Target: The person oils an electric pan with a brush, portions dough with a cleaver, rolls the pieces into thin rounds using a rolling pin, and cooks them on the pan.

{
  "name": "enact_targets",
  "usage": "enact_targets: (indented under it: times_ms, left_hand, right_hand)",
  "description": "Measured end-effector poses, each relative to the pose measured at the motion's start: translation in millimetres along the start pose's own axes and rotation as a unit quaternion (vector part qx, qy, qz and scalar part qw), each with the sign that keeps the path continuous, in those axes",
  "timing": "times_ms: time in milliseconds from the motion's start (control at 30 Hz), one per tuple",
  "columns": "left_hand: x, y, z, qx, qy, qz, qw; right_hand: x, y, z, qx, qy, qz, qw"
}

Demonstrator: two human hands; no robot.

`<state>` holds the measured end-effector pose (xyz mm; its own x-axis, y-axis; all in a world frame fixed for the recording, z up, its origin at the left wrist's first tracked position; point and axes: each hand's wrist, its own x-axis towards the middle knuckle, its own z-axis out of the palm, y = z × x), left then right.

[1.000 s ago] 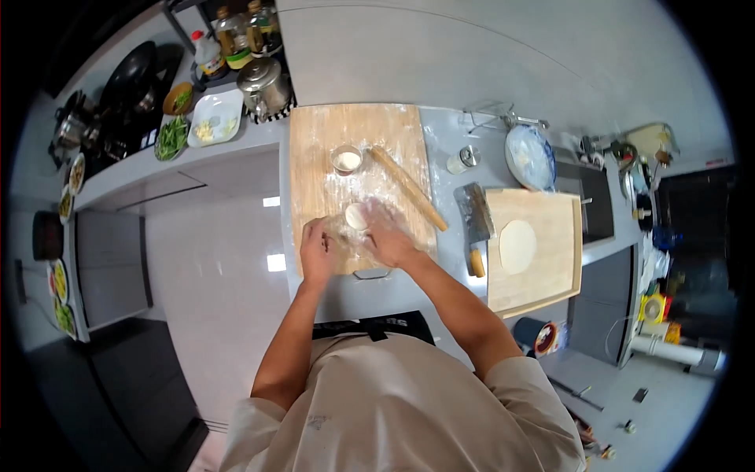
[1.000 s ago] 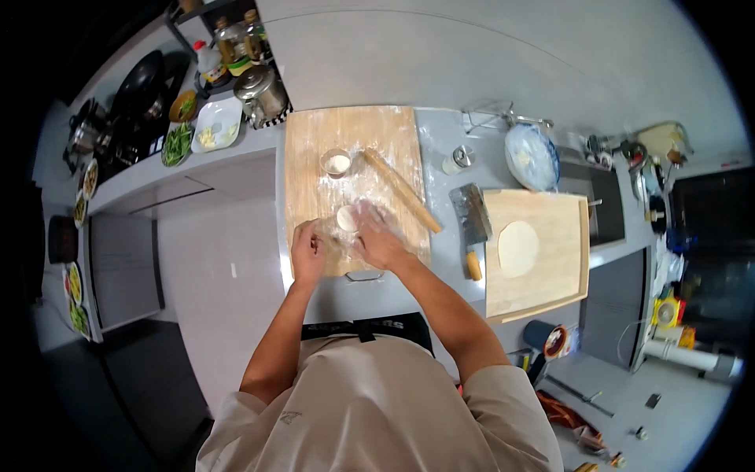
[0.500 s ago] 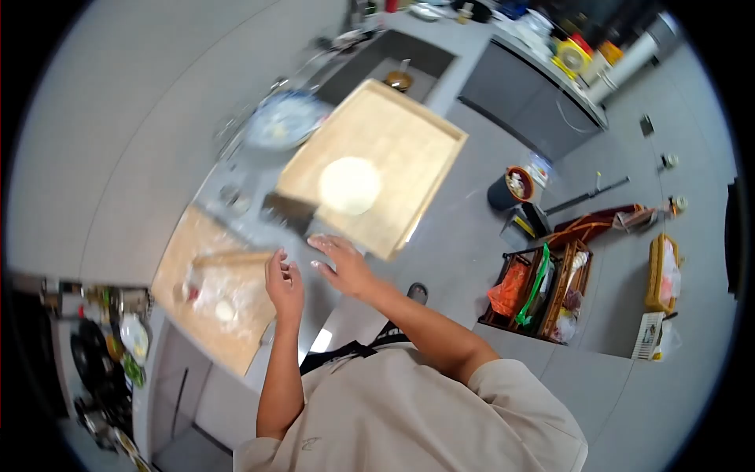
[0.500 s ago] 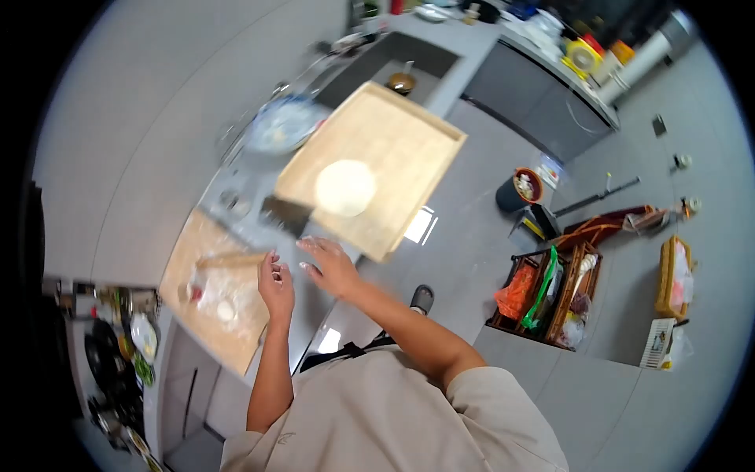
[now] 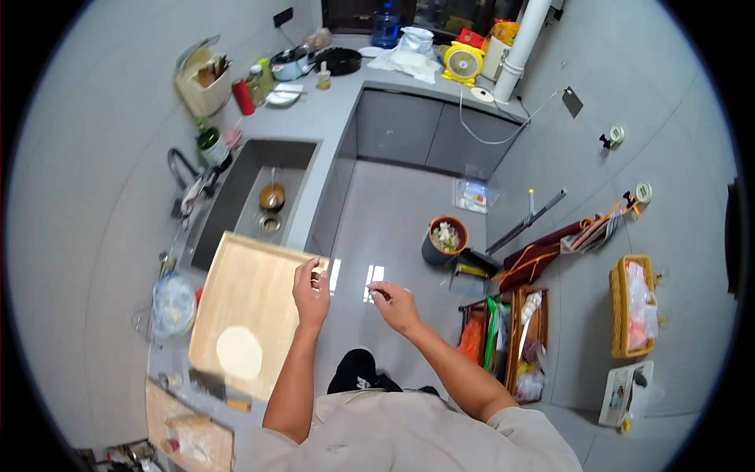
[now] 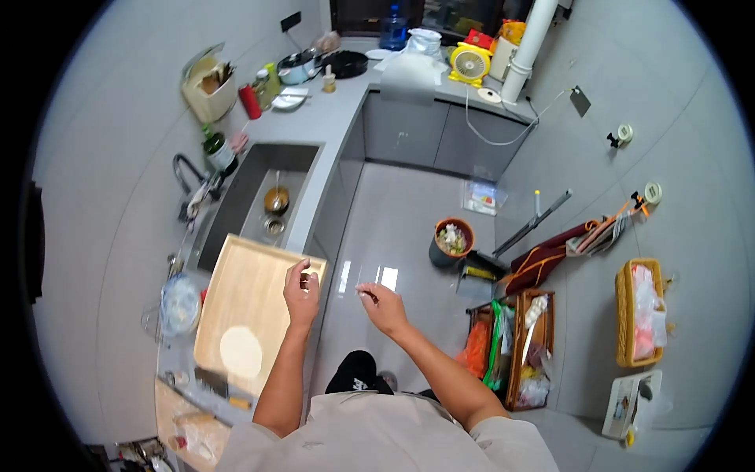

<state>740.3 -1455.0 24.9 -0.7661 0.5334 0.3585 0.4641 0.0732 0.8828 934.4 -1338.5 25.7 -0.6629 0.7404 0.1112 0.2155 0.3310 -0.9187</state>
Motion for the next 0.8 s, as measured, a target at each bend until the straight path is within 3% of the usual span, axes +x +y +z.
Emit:
enact_targets:
  times_ms: [200, 267, 500, 733, 800]
  left_hand:
    - [158.6, -38.2, 131.3, -0.024, 0.007, 0.005, 1.000]
    - [223.7, -52.5, 178.1, -0.015, 0.007, 0.006, 1.000]
    - [435.6, -38.5, 301.4, -0.031, -0.007, 0.028, 0.999]
    - [648.7, -97.4, 387.5, 0.044, 0.018, 0.061, 0.997]
    - [710.4, -119.2, 411.0, 0.062, 0.027, 0.053, 0.996]
  right_hand:
    - [181.1, 36.7, -61.7, -0.033, -0.074, -0.006, 0.997]
    - [254.7, 59.2, -84.6, -0.080, -0.072, -0.056, 0.993]
    - [476.4, 94.3, -151.8, -0.075, -0.049, -0.024, 0.996]
    - [756.4, 144.6, -143.4, -0.019, -0.055, -0.020, 0.998]
    - [848.5, 161.0, -132.0, -0.026, -0.065, -0.087, 0.994]
